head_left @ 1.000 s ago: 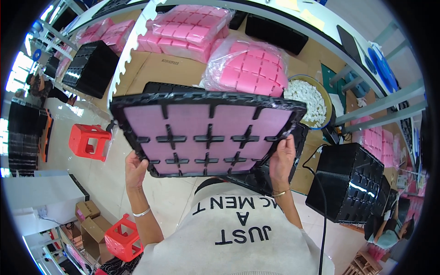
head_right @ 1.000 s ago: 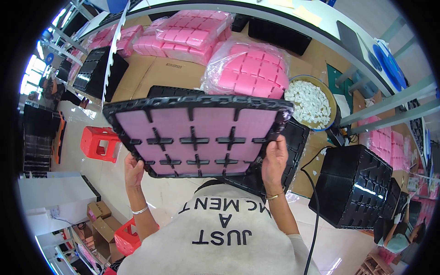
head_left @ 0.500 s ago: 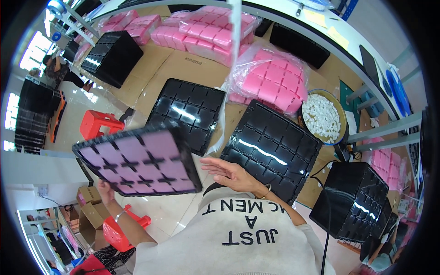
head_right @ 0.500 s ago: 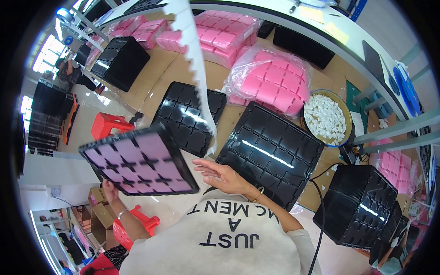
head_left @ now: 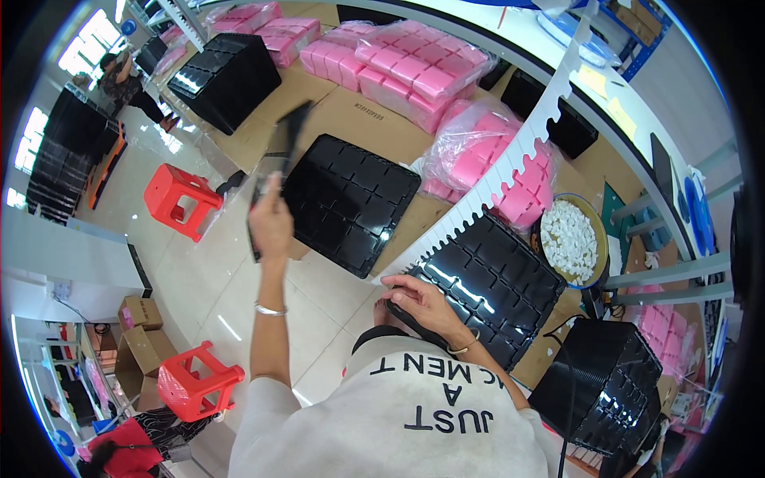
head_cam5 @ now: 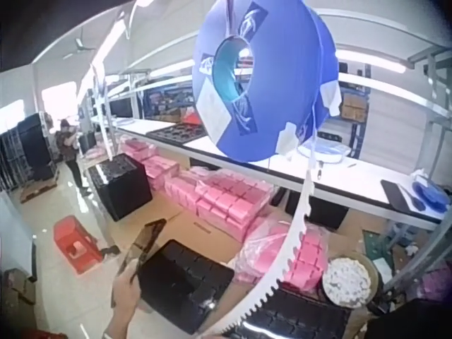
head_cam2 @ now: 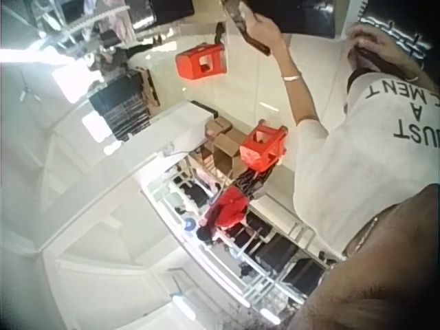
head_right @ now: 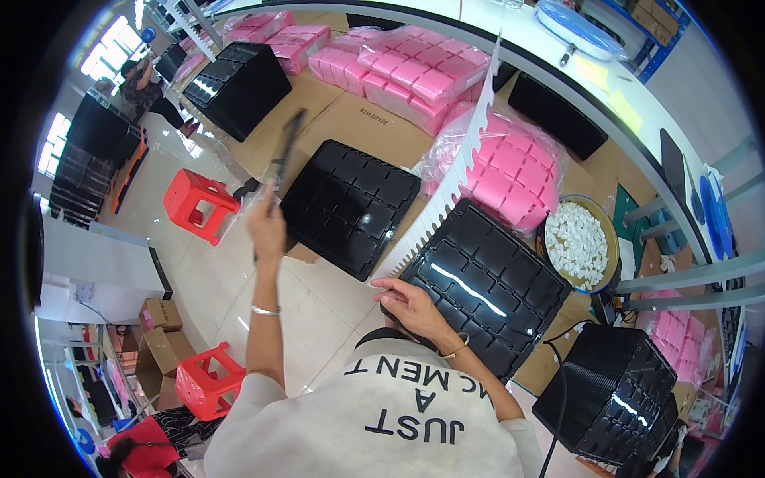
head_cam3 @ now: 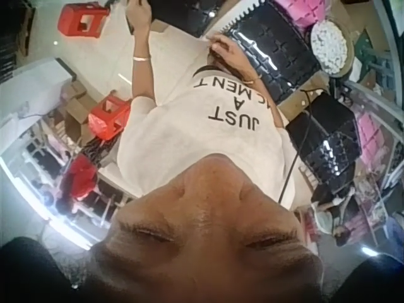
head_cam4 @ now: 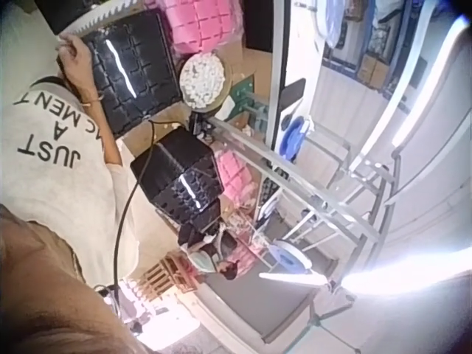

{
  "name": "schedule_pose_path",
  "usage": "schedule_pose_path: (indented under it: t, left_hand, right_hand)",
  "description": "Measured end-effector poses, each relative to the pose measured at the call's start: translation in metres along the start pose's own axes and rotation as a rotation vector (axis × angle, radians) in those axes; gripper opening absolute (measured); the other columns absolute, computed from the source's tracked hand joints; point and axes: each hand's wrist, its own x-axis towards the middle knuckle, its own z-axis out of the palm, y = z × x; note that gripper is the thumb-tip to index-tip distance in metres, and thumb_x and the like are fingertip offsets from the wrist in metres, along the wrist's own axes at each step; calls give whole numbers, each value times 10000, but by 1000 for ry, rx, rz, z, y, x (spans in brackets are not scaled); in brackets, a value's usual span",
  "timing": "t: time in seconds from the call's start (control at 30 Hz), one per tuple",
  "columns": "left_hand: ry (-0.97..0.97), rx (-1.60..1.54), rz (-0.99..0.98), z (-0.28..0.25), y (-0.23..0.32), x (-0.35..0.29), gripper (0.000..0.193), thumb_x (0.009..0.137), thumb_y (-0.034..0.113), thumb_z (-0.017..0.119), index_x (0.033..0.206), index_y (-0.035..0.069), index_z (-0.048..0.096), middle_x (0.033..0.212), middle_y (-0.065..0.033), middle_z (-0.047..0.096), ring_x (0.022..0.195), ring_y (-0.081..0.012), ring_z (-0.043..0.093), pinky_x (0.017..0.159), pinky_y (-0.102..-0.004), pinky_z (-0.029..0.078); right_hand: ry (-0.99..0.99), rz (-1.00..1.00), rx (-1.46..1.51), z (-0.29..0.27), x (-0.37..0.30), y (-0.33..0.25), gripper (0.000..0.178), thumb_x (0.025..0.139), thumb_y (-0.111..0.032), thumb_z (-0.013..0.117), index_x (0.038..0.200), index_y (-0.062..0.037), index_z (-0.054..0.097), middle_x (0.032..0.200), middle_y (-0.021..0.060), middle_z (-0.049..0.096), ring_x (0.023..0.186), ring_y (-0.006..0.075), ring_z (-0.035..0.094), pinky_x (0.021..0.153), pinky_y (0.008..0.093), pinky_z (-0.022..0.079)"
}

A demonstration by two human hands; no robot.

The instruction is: The person applies adhesive pads onto a black plastic tray, presses a pink foam insert into the tray, and handles and stacks the plastic trays.

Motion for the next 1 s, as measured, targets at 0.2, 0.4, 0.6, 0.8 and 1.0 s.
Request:
schedule_pose_path:
  t: [0.2,0.4,0.6,0.8,1.0]
  left_hand:
    - [-282,188,185,132,38,-83,552,765,-100,538,1297,36,589,1396,-216,518,1300,-381,473,979,-467,413]
    - [-407,53,141,188,29,-128,565,757,-75,610,1307,50,576,1203,-170,517,1066,-346,536,838,-429,503]
    - [-552,-32,44,201,32,-148,525,759,-117,582,1265,18,558,1107,-151,506,1038,-349,566,808,-437,548]
    - [-575,-35,100,214,36,-134,491,760,-108,580,1244,-30,546,1093,-164,526,1029,-363,571,820,-435,541]
    - [-611,-94,176,217,39,-139,471,772,-92,568,1241,-67,532,1074,-178,536,1023,-369,569,827,-429,537]
  right_hand:
    - [32,42,9,-4,-9,2,340,1014,-130,544,1329,-2,551,1203,78,633,1138,148,618,950,271,492]
    - [62,42,56,-2,-14,5,318,1012,-112,544,1305,12,564,1229,76,646,1118,149,623,971,281,492]
    - [102,97,74,-6,-18,11,313,1011,-112,549,1297,14,571,1238,86,647,1104,148,629,977,284,493]
    - [106,103,99,-7,-15,17,307,1011,-118,554,1287,15,575,1231,85,649,1097,144,632,976,278,495]
    - [113,130,120,-4,-16,16,307,1011,-122,559,1285,16,577,1222,85,652,1097,142,635,978,278,499]
